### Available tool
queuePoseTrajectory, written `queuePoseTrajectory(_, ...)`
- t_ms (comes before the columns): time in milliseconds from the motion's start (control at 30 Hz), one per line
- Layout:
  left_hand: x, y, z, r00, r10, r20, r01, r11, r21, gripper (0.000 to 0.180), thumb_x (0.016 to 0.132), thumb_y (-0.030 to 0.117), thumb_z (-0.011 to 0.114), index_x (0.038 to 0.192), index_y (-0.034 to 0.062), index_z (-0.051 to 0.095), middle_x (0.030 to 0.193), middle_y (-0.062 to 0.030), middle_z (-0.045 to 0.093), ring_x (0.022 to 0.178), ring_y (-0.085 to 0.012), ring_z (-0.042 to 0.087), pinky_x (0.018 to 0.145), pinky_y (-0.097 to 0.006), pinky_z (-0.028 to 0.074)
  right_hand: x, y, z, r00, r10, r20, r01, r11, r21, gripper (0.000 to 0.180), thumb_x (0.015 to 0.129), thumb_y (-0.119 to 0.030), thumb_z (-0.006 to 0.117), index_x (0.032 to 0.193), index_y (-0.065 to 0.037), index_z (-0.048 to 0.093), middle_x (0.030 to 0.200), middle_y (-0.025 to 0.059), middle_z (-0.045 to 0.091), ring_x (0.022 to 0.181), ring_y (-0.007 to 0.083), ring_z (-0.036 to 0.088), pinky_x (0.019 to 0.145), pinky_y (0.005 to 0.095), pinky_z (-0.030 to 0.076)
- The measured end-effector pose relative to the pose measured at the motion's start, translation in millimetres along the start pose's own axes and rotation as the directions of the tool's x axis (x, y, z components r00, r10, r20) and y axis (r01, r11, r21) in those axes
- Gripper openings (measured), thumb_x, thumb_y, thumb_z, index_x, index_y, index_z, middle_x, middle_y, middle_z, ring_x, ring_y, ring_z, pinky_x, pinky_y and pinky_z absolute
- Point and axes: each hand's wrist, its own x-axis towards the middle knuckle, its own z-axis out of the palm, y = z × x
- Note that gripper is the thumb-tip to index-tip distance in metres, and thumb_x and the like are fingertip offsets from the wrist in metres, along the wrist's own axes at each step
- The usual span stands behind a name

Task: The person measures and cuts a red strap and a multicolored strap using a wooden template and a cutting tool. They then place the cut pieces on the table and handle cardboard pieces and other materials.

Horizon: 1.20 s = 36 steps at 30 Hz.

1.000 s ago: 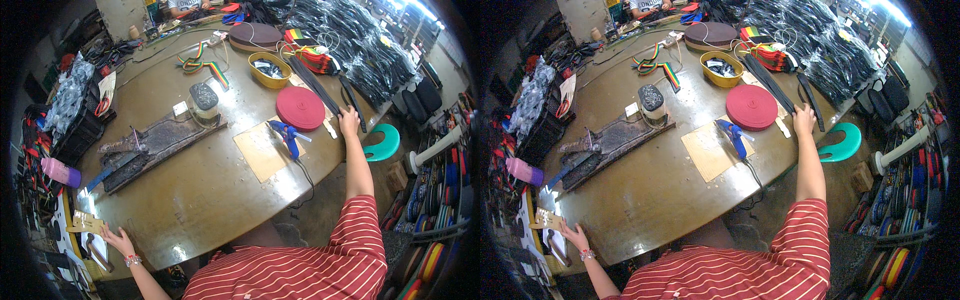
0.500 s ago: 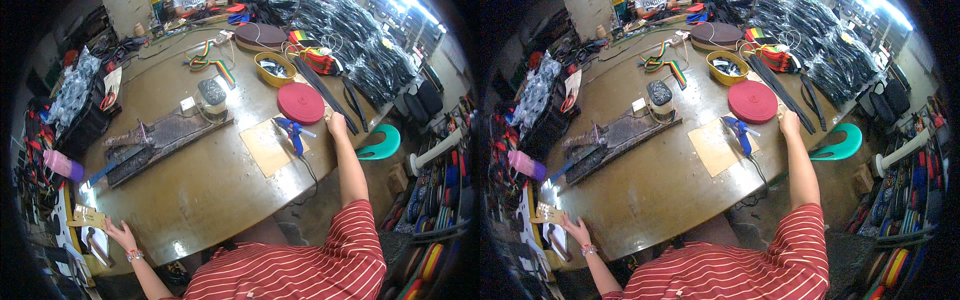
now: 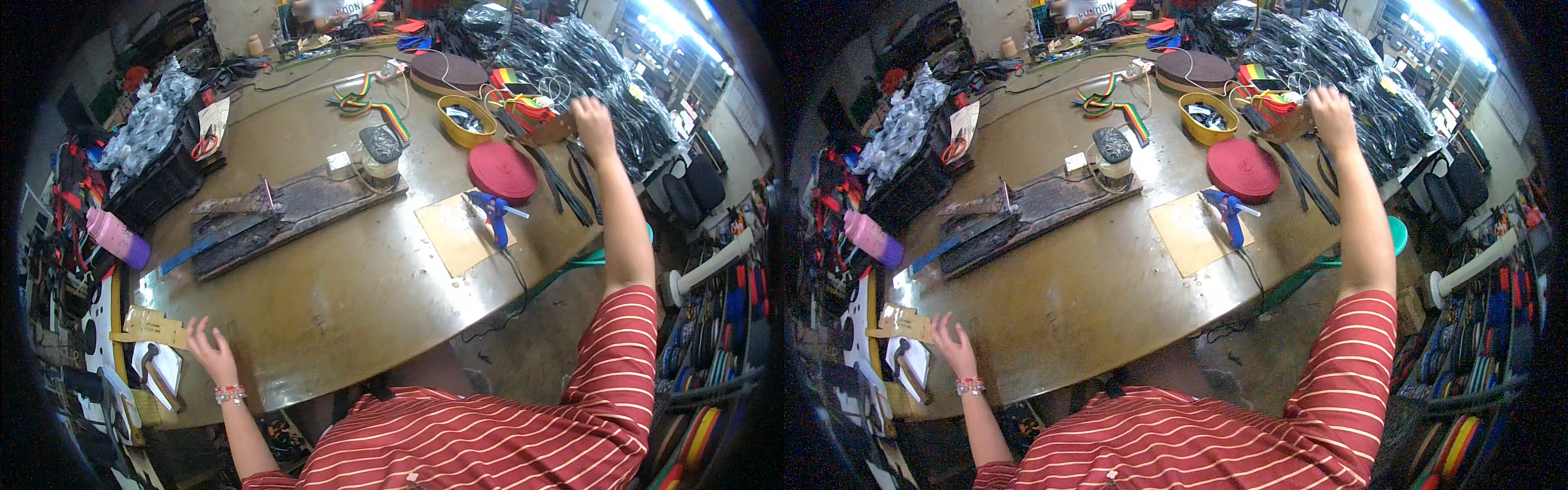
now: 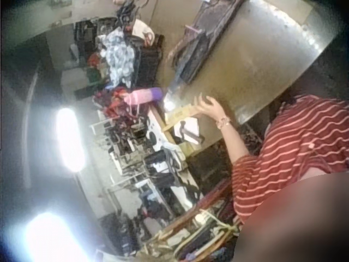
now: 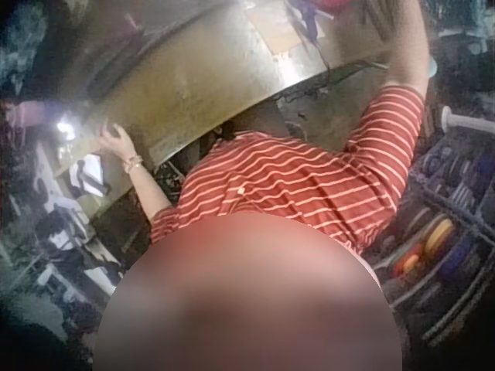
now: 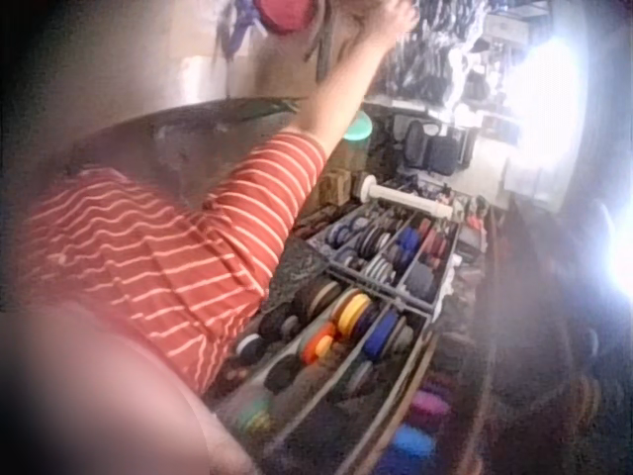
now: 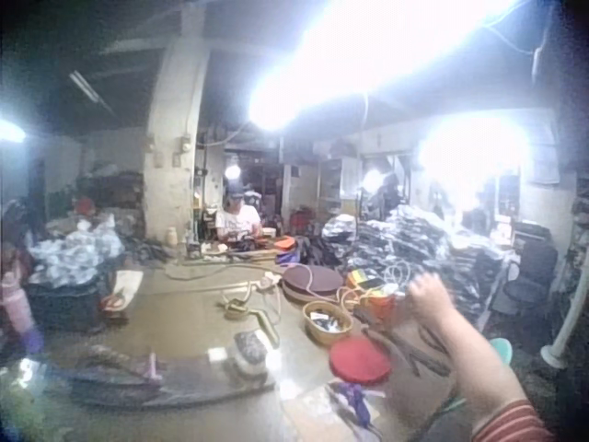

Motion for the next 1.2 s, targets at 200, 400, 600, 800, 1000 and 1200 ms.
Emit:
queuePoseTrajectory(200,6.4,117.4,-10.7,0.784,0.187,0.592,0.487,0.406,-0.773,0.031,0.094,0.022,0.05,0.113,-0.0032,0.054,0.104,-0.0144,0.061,0.094,-0.0207,0.062,0.078,-0.032,0.053,5.9,-88.3,-196.1,0.903,0.128,-0.41,0.128,0.831,0.541,0.032,0.074,-0.008,0.062,0.106,-0.006,0.056,0.087,0.0118,0.062,0.081,0.0285,0.061,0.069,0.0377,0.049)
queuePoseTrajectory(400,17.6,166.0,22.3,0.212,0.522,0.826,0.975,-0.166,-0.145,0.055,0.093,0.038,0.049,0.13,-0.001,0.038,0.118,-0.0127,0.056,0.101,-0.0189,0.06,0.086,-0.034,0.05,-94.2,-304.3,-322.6,0.697,-0.189,-0.691,0.716,0.203,0.667,0.019,0.069,-0.021,0.055,0.08,-0.006,0.056,0.079,0.0032,0.052,0.074,0.0155,0.054,0.063,0.0286,0.045)
queuePoseTrajectory(600,22.1,115.9,30.6,0.17,0.341,0.925,0.477,0.792,-0.38,0.058,0.079,0.026,0.07,0.125,0.0006,0.045,0.113,-0.01,0.059,0.103,-0.0201,0.057,0.09,-0.033,0.045,-71.4,-287.8,-245.4,0.828,-0.456,-0.326,0.453,0.203,0.868,0.028,0.075,-0.018,0.059,0.099,-0.004,0.06,0.092,0.0109,0.059,0.086,0.0259,0.058,0.072,0.0364,0.048)
queuePoseTrajectory(800,42.3,87.8,22.1,0.257,0.328,0.909,-0.042,0.944,-0.328,0.056,0.075,0.024,0.07,0.122,0.0032,0.048,0.11,-0.0165,0.057,0.106,-0.031,0.054,0.093,-0.037,0.042,-54.1,-87.1,6.0,0.907,0.353,0.23,-0.416,0.664,0.621,0.018,0.081,-0.012,0.05,0.09,-0.006,0.064,0.086,0.019,0.06,0.085,0.0361,0.058,0.072,0.0426,0.047)
queuePoseTrajectory(1000,22.6,103.6,43.3,0.587,0.4,0.704,-0.194,0.914,-0.357,0.049,0.074,0.018,0.067,0.119,0.0041,0.051,0.099,-0.0135,0.051,0.101,-0.0309,0.05,0.091,-0.038,0.04,-186.7,-75.2,133.2,0.582,0.609,0.539,-0.813,0.432,0.39,0.017,0.075,-0.016,0.066,0.088,-0.005,0.063,0.09,0.0216,0.063,0.089,0.0366,0.06,0.078,0.0433,0.047)
queuePoseTrajectory(1200,-0.4,102.9,55.1,0.753,0.322,0.574,-0.139,0.93,-0.339,0.045,0.072,0.019,0.067,0.113,0.0039,0.056,0.097,-0.0124,0.051,0.096,-0.0294,0.049,0.087,-0.038,0.04,-181.4,-44.8,105.9,0.395,0.607,0.69,-0.869,0.491,0.065,0.017,0.078,-0.02,0.065,0.085,-0.005,0.064,0.094,0.0197,0.065,0.089,0.0365,0.062,0.078,0.0442,0.049)
